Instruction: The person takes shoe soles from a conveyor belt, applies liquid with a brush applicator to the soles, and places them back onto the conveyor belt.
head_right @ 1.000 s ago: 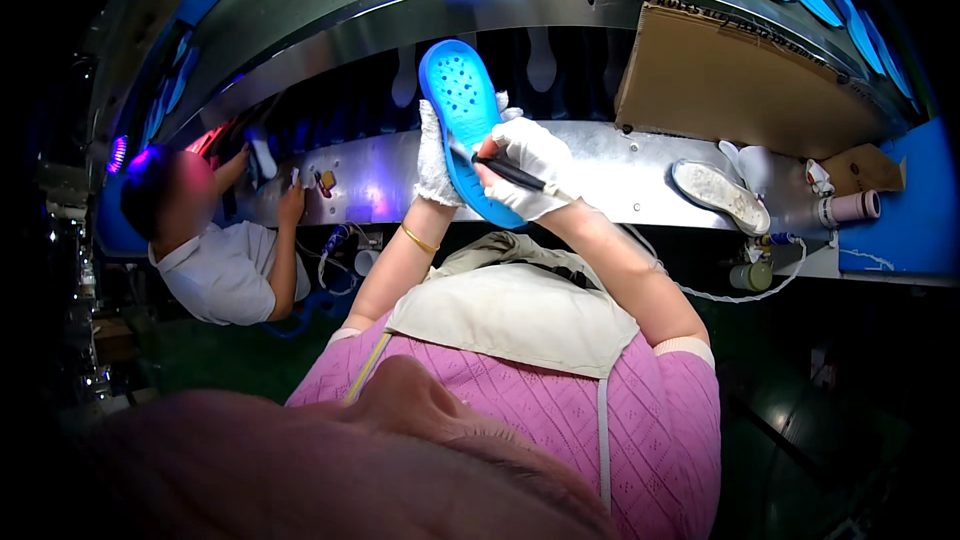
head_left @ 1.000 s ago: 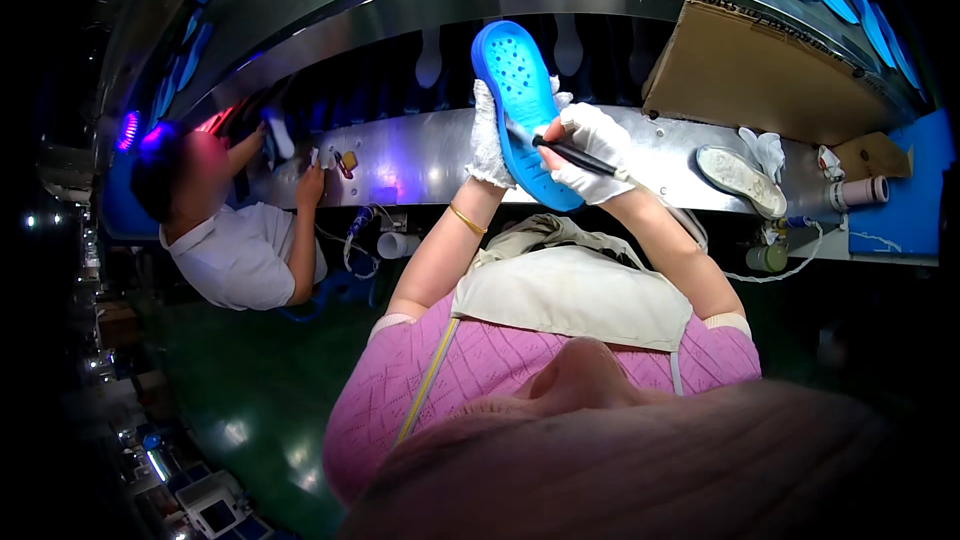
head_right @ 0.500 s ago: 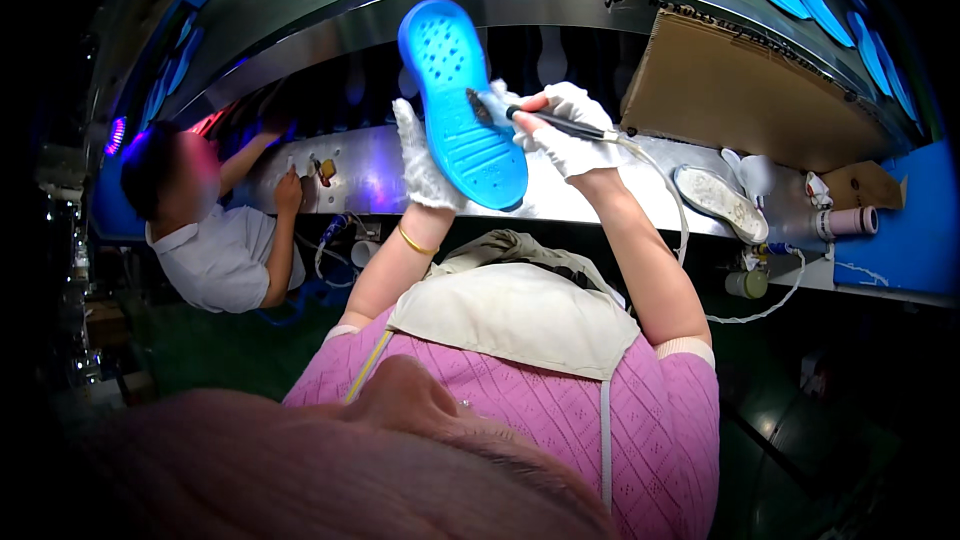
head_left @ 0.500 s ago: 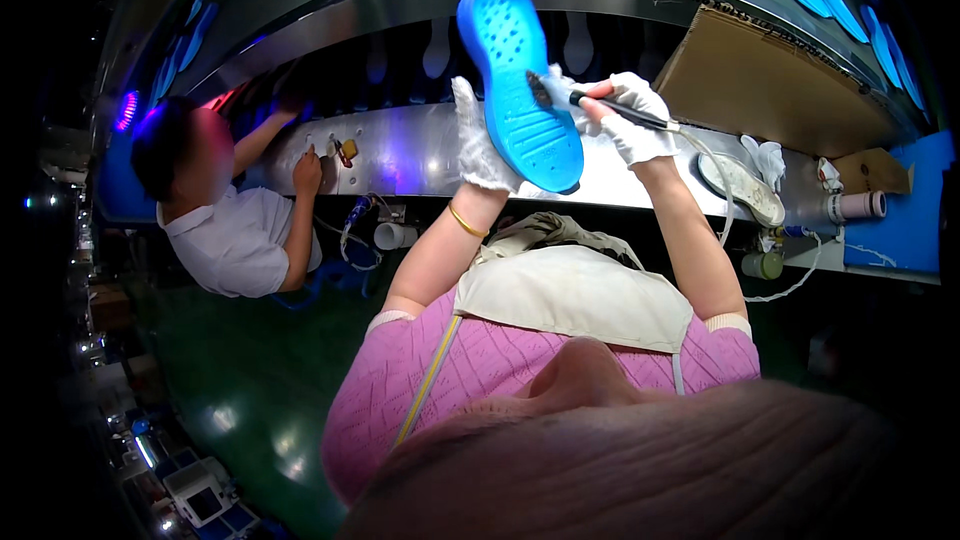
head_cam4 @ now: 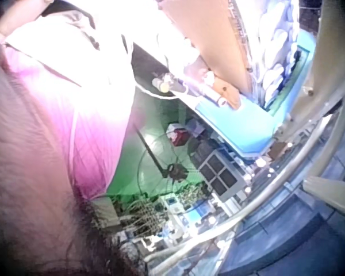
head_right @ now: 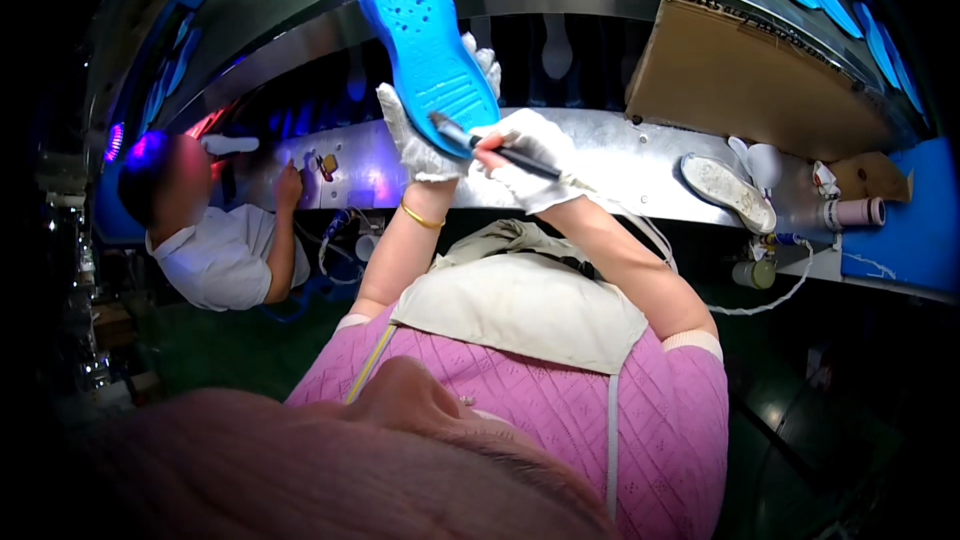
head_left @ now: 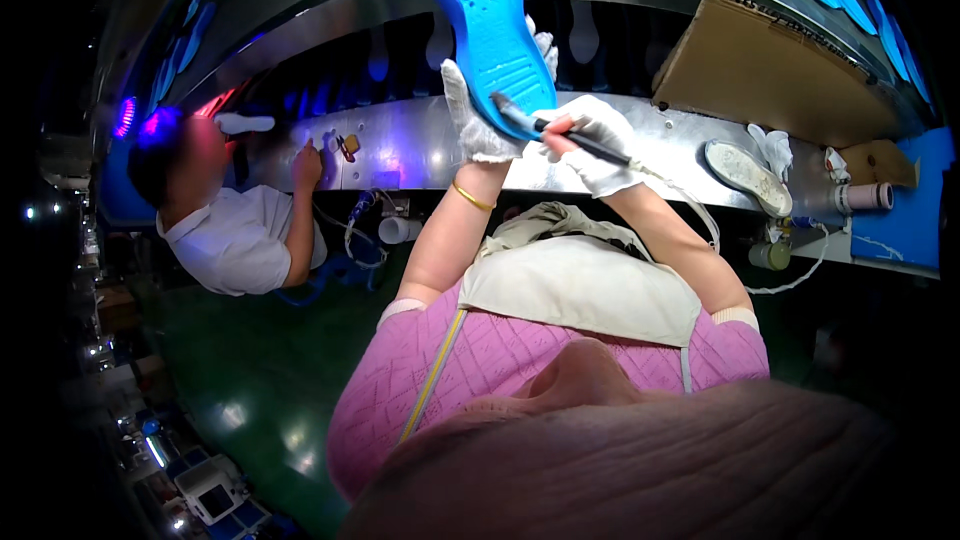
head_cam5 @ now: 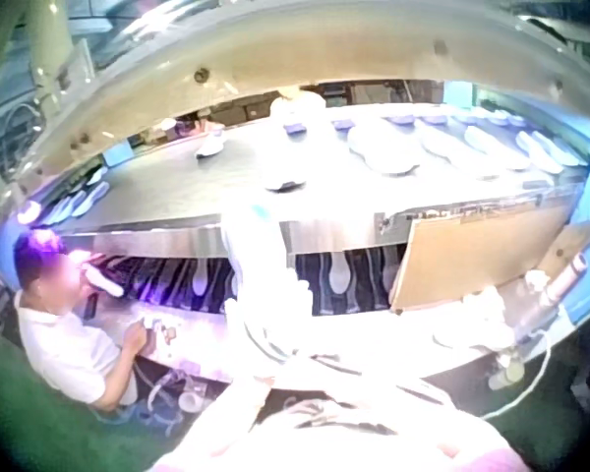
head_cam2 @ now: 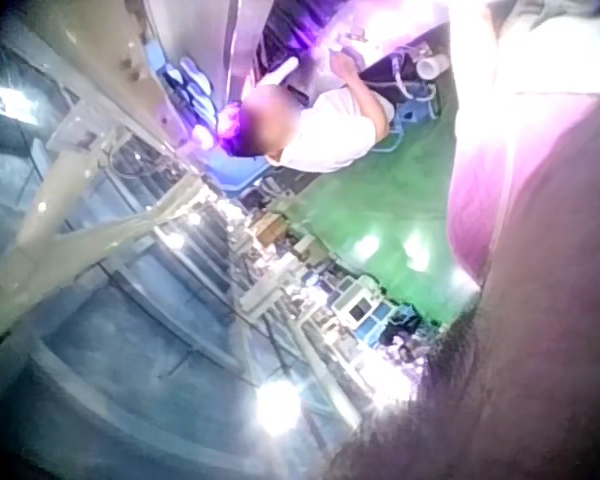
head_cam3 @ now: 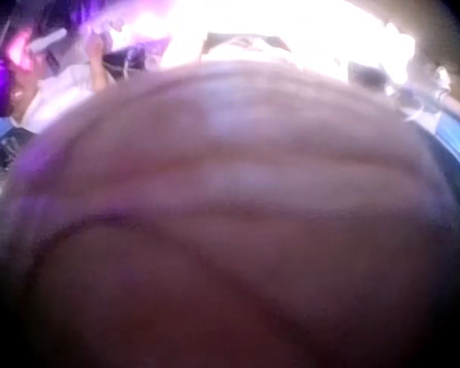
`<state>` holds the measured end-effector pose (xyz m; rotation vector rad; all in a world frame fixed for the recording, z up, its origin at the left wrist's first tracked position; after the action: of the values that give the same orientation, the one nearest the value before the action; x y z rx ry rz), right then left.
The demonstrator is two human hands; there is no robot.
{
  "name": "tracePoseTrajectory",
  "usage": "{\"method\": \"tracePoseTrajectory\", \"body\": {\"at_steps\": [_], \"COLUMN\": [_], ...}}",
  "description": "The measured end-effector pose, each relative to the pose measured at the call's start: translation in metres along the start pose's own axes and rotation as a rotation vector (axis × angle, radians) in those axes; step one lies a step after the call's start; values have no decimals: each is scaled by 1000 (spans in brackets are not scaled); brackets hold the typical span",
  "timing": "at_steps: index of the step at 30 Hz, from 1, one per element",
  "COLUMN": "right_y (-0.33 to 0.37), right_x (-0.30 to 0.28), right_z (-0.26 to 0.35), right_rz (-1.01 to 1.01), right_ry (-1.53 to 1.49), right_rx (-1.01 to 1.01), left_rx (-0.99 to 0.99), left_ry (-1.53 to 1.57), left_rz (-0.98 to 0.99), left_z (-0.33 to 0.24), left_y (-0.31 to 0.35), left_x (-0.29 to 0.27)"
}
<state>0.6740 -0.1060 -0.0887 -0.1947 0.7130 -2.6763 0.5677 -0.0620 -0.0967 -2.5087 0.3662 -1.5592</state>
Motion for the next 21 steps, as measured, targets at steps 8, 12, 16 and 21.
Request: {"method": "tracePoseTrajectory", "body": {"at_steps": [8, 12, 16, 21], "right_y": [-7, -2, -18, -1], "right_x": [-6, 1, -11, 2], "right_z": [-31, -11, -16, -7], "right_rz": [23, 137, 108, 210], "right_ry": [-278, -127, -260, -55], "right_rx": [321, 124, 243, 132], "left_rx": [-25, -54, -139, -277], "left_ry": [145, 120, 165, 212], "left_rz": [88, 145, 182, 211], "left_z": [-8, -9, -10, -8], "left_y": [-2, -5, -6, -12], "left_x": [0, 0, 2, 4]}}
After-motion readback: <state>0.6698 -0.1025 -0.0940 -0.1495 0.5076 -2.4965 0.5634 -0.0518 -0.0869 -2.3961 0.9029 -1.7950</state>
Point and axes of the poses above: each hand's wrist, its own y-axis away from the middle knuckle, its own x-axis out of the palm, z = x × y, the point moved 10 cm from there along -y, towards the middle knuckle, and after that the axes turned 3 degrees about z, right-handed, at the moved point
